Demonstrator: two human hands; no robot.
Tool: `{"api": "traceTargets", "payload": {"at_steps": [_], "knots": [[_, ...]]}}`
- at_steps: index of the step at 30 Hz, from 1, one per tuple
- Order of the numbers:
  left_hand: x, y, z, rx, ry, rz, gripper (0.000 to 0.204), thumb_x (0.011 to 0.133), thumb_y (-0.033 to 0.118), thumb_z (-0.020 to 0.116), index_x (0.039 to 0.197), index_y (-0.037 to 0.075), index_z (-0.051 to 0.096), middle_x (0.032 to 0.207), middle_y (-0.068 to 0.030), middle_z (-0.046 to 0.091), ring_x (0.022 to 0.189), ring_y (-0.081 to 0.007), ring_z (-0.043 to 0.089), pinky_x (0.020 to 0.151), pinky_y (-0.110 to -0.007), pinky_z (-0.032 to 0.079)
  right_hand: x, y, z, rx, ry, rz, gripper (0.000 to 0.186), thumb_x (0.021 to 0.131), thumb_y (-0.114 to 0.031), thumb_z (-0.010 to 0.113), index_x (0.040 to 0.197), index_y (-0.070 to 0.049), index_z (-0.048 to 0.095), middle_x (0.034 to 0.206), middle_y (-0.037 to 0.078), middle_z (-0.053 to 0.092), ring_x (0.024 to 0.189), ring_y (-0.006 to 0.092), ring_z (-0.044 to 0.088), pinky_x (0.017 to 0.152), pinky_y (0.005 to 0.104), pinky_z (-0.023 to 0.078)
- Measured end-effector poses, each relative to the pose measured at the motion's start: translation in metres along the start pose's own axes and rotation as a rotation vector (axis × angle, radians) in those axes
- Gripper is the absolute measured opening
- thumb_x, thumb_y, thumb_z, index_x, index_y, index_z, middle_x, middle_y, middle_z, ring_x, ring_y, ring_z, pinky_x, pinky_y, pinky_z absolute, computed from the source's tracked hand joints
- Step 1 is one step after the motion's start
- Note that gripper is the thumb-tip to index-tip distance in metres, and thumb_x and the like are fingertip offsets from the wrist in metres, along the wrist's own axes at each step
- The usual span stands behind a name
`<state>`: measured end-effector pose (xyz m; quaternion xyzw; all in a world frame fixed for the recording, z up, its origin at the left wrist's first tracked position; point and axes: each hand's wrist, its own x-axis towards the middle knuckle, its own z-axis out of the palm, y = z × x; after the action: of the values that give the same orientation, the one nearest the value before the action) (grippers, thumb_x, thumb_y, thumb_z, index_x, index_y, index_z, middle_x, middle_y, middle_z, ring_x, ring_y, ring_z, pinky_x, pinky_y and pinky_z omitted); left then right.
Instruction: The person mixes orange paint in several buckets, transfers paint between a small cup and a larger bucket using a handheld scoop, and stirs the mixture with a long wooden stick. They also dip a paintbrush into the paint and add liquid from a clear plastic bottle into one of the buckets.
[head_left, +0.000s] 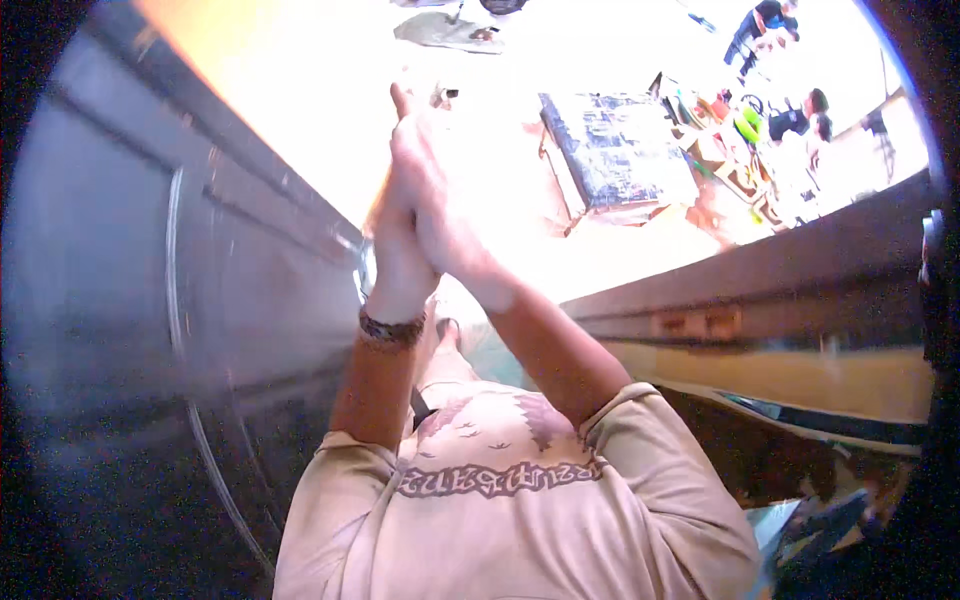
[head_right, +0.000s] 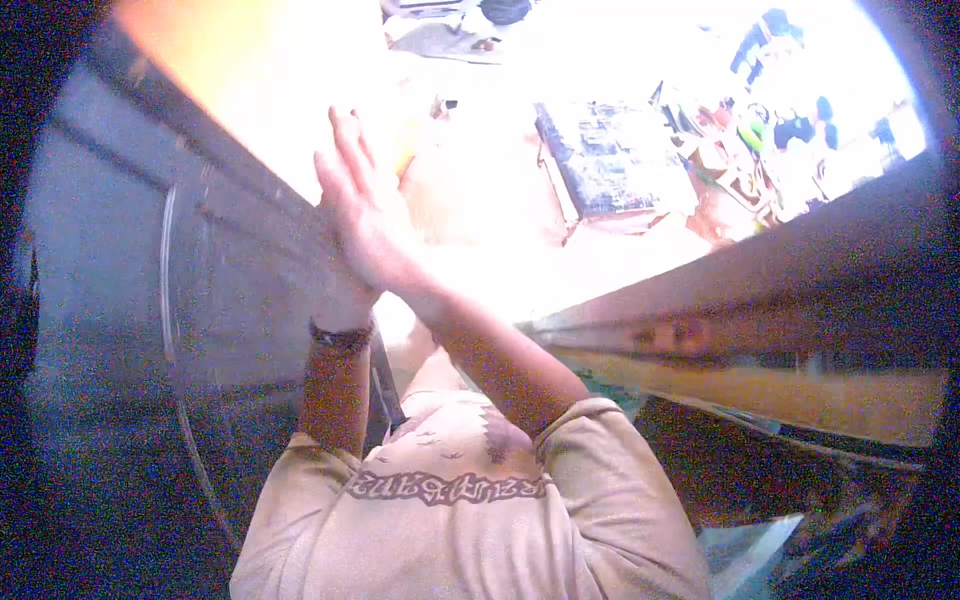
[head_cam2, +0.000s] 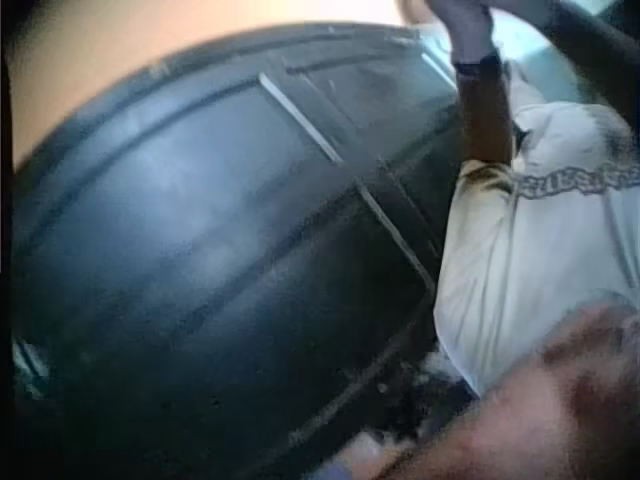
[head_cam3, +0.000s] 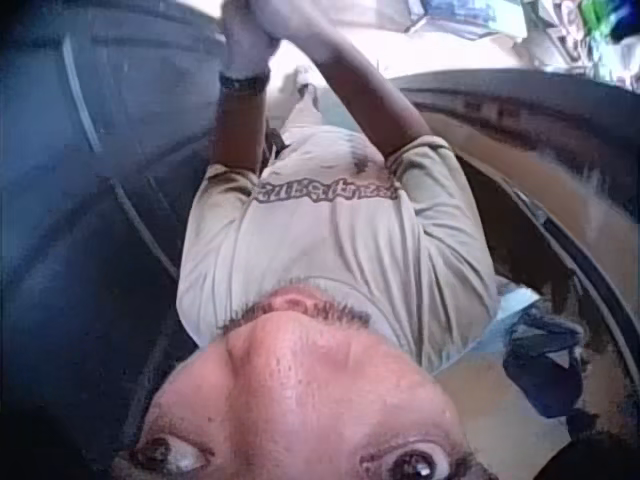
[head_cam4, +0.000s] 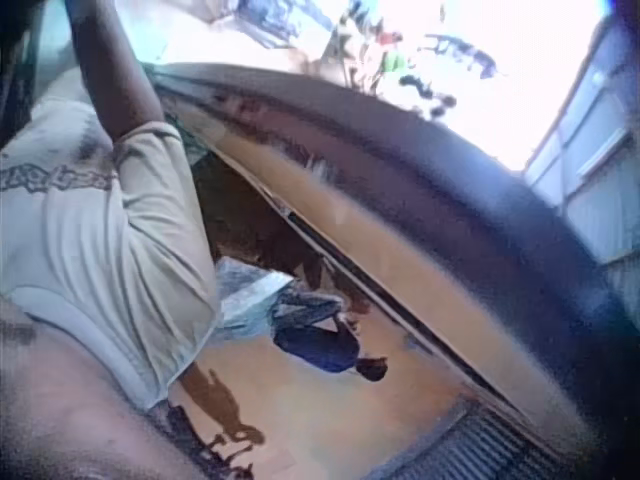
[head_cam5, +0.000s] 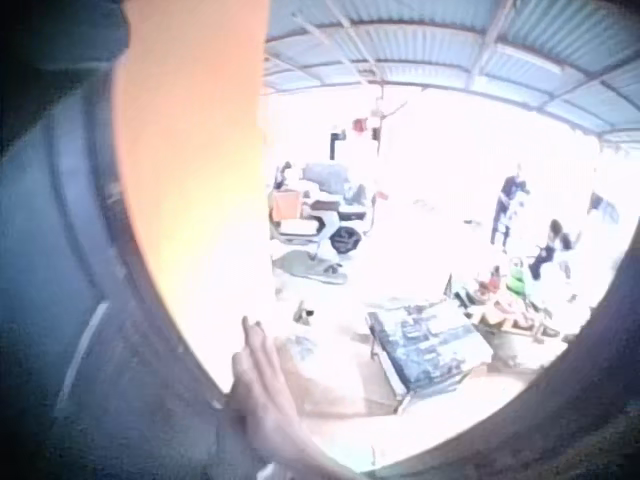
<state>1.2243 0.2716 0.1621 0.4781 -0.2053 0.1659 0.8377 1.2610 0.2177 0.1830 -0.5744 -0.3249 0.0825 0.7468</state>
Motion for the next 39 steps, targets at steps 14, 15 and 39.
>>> {"api": "traceTargets", "payload": {"at_steps": [14, 15, 39], "knots": [[0.348, -0.134, -0.140, 0.049, 0.088, -0.368, 0.058, 0.097, 0.042, 0.013, 0.140, 0.003, 0.014, 0.144, -0.0048, 0.021, 0.131, -0.0138, 0.021, 0.107, -0.029, 0.017, 0.335, 0.146, -0.161, -0.252, 0.307, -0.171, 0.060, 0.096, -0.037, 0.027, 0.137, 0.006, 0.017, 0.144, 0.021, 0.015, 0.135, 0.0317, 0.011, 0.109, 0.0346, 0.012], [0.379, -0.134, -0.165, 0.175, -0.041, -0.304, 0.059, 0.097, 0.043, 0.012, 0.140, 0.003, 0.013, 0.144, -0.0050, 0.021, 0.130, -0.0133, 0.022, 0.107, -0.029, 0.018, 0.359, 0.159, -0.158, -0.217, 0.302, -0.200, 0.059, 0.096, -0.036, 0.026, 0.137, 0.006, 0.016, 0.144, 0.021, 0.015, 0.135, 0.0324, 0.010, 0.109, 0.0348, 0.012], [0.905, -0.477, -0.357, 0.408, -0.343, -0.616, 0.082, 0.089, 0.059, 0.019, 0.138, -0.005, 0.006, 0.145, -0.0233, -0.002, 0.134, -0.0354, -0.007, 0.109, -0.039, 0.000, 0.830, 0.393, -0.516, 0.411, 0.741, 0.203, 0.045, 0.094, -0.019, 0.037, 0.133, 0.002, 0.030, 0.142, 0.014, 0.024, 0.129, 0.0261, 0.028, 0.101, 0.0352, 0.032]]}}
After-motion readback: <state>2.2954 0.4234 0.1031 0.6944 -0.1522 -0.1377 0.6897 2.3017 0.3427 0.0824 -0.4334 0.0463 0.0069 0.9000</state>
